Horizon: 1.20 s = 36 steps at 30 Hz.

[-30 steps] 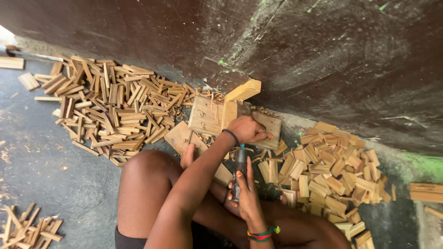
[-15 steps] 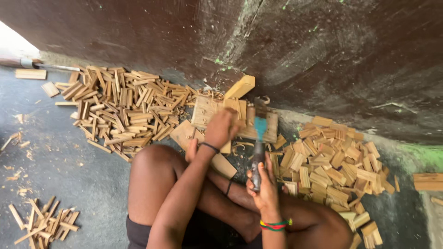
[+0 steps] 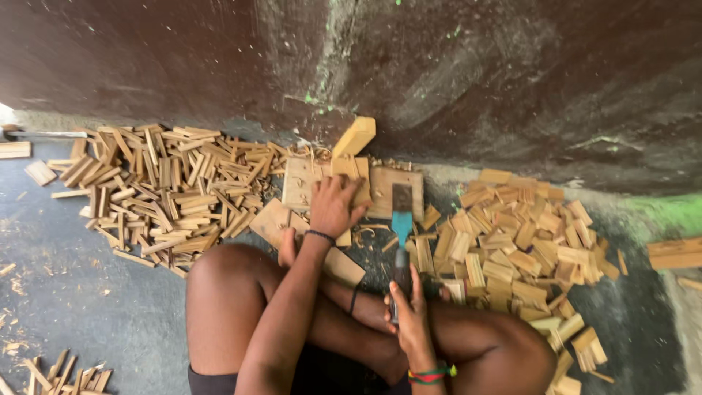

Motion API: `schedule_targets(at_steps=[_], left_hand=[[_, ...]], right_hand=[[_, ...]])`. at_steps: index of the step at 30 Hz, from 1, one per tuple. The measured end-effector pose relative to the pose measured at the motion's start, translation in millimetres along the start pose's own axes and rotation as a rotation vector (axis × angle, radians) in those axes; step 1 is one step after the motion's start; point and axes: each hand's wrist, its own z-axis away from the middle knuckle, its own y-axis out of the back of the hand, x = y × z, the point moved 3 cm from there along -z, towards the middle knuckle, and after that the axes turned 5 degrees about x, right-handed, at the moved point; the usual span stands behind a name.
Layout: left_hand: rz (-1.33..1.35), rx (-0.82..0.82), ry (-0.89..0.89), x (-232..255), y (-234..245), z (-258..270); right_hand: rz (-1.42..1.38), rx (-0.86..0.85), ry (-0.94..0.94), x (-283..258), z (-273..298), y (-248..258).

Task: The person sits cross-legged on the floor and uses a chisel and mallet to carve a piece of wood held in a wooden jig. They repeatedly strike the chisel to shape the wood, creating wood shavings that fall onto the floor.

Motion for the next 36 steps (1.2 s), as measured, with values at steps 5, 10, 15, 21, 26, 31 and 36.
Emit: schedule_targets(at_steps=[5, 10, 15, 21, 26, 31, 36], left_hand=[[-0.018, -0.01, -0.059, 6.8, -7.7, 7.9], [-0.083, -0.004, -0.013, 5.3, -9.4, 7.7], [-0.109, -0.016, -0.014, 9.8, -15.0, 6.7], [-0.122, -0.052, -0.011, 13.7, -20.6, 3.7], [-0.173, -0.095, -0.009, 13.9, -18.4, 1.4], [-0.125, -0.105, 0.007, 11.0, -16.7, 3.8], [-0.124, -0.099, 0.094, -0.6, -14.1, 1.1]], right_hand=[[0.04, 0.008, -0.007, 6.8, 2.8, 2.3], [0.03, 0.006, -0.013, 5.3, 1.5, -4.4], [0.043, 0.014, -0.023, 2.6, 2.5, -4.3], [0.049, 0.008, -0.029, 0.9, 2.8, -3.9], [0.041, -0.01, -0.028, -0.8, 2.5, -6.5], [0.033, -0.004, -0.025, -0.3, 1.2, -4.3], [0.007, -0.014, -0.021, -1.0, 0.8, -3.3]])
